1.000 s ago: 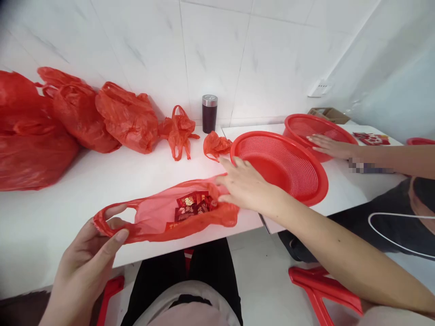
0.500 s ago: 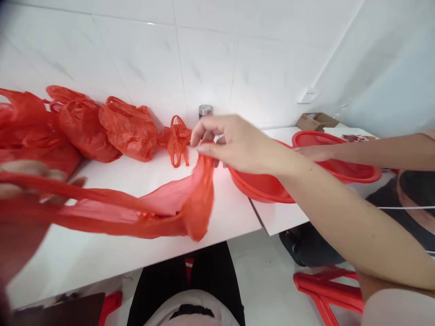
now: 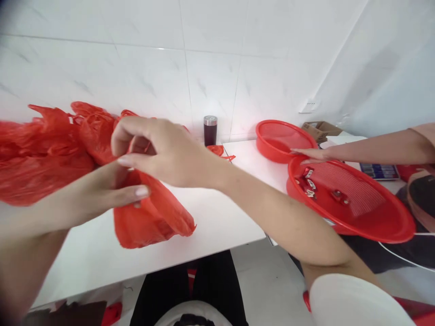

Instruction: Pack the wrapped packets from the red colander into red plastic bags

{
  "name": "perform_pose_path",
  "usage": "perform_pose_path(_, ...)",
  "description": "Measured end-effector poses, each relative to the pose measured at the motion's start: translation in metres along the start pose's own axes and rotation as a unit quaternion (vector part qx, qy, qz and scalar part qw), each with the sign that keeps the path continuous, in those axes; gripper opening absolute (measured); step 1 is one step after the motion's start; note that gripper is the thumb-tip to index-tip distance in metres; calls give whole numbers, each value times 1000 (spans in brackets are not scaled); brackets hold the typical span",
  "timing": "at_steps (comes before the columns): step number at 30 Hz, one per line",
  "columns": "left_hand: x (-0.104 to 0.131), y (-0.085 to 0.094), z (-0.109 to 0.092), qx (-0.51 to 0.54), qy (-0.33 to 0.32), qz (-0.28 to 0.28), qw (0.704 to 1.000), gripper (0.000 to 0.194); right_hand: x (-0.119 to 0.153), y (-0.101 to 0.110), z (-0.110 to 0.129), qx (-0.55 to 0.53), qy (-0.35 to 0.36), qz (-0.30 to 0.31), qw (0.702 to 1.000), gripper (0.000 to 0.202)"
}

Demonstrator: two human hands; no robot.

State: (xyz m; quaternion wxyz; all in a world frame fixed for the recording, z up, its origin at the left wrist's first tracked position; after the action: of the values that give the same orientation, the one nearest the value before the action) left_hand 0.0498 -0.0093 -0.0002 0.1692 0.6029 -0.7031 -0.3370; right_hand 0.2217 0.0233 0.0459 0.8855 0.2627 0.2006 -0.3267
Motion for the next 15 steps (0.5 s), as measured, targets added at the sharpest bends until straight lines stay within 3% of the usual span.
perform_pose_path(3,-10,-9,5,13,32,71,997,36,-5,-12,-18,-31,34,-20,999,9)
perform_pose_path(9,-15,-15,23,160,102,75,979,37,15,-4,-65,-88,-58,-42,994,4)
perform_pose_path(12,-18,-15,30,188,85,75,976,36,31,-8,-59,-94,-22,-95,991,4)
perform_pose_path(15,-18,-12,29,150,27,99,983,35,43,-20,-45,-110,24,-61,992,7)
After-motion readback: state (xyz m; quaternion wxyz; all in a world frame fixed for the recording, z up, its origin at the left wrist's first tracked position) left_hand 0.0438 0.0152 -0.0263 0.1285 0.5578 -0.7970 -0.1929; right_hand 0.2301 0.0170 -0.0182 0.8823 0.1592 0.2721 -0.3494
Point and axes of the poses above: each hand's wrist, its own x-axis away from the middle knuckle, its own y-axis out of the back of the hand, z = x × y, the point moved 2 cm from there along -x, towards the middle knuckle, and after that the axes turned 15 degrees about -x, right-handed, at the moved point
